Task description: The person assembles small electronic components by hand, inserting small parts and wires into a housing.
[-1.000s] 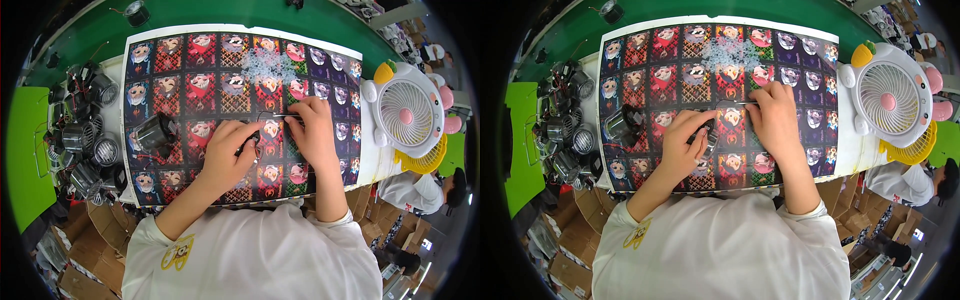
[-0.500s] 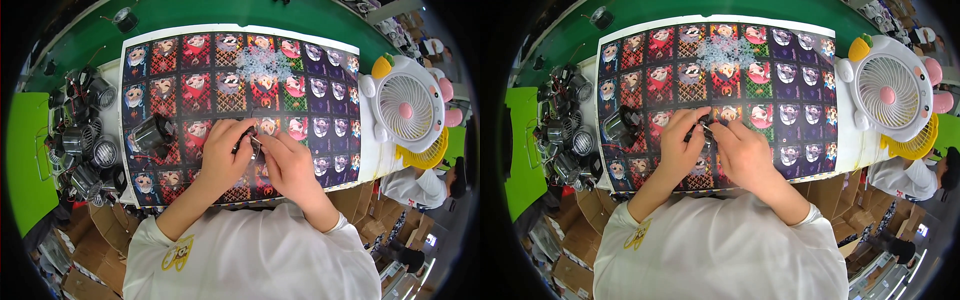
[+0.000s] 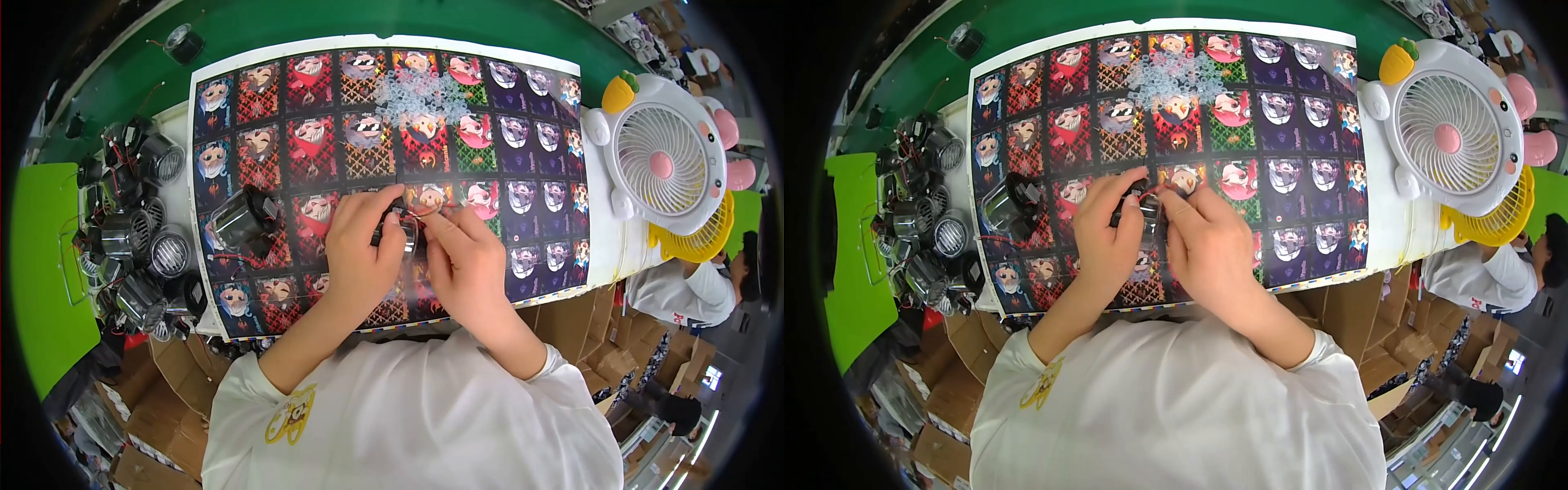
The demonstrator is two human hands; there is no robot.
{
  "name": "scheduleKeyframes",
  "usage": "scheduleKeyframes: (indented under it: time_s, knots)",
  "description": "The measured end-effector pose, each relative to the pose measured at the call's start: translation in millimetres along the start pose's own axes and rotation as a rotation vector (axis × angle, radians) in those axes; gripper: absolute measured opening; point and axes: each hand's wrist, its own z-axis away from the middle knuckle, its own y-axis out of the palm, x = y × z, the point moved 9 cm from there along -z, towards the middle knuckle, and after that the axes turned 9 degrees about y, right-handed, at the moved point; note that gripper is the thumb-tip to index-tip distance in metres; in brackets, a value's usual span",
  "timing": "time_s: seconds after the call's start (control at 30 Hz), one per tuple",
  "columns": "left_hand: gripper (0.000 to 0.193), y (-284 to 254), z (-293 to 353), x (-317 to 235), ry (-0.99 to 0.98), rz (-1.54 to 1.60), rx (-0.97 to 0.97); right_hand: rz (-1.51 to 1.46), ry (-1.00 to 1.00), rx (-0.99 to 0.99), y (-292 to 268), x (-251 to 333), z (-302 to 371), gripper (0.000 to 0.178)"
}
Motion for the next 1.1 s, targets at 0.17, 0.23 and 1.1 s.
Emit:
scheduleKeyframes:
  time_s: [0.17, 0.23, 1.1]
  knots:
    - [0.031, 0.6, 0.2, 2.5, -0.019, 0.053, -0.006, -0.137, -0.037, -0.017, -5.5, 7.6, 0.5, 0.037]
    - [0.031, 0.5, 0.4, 2.1, -0.008, 0.049, -0.007, -0.137, -0.074, -0.035, -4.9, 10.2, 1.3, 0.039]
    - [0.025, 3.5, 0.1, 7.0, -0.045, 0.064, -0.015, 0.181, -0.285, 0.03, -11.5, 32.2, -29.3, 0.041]
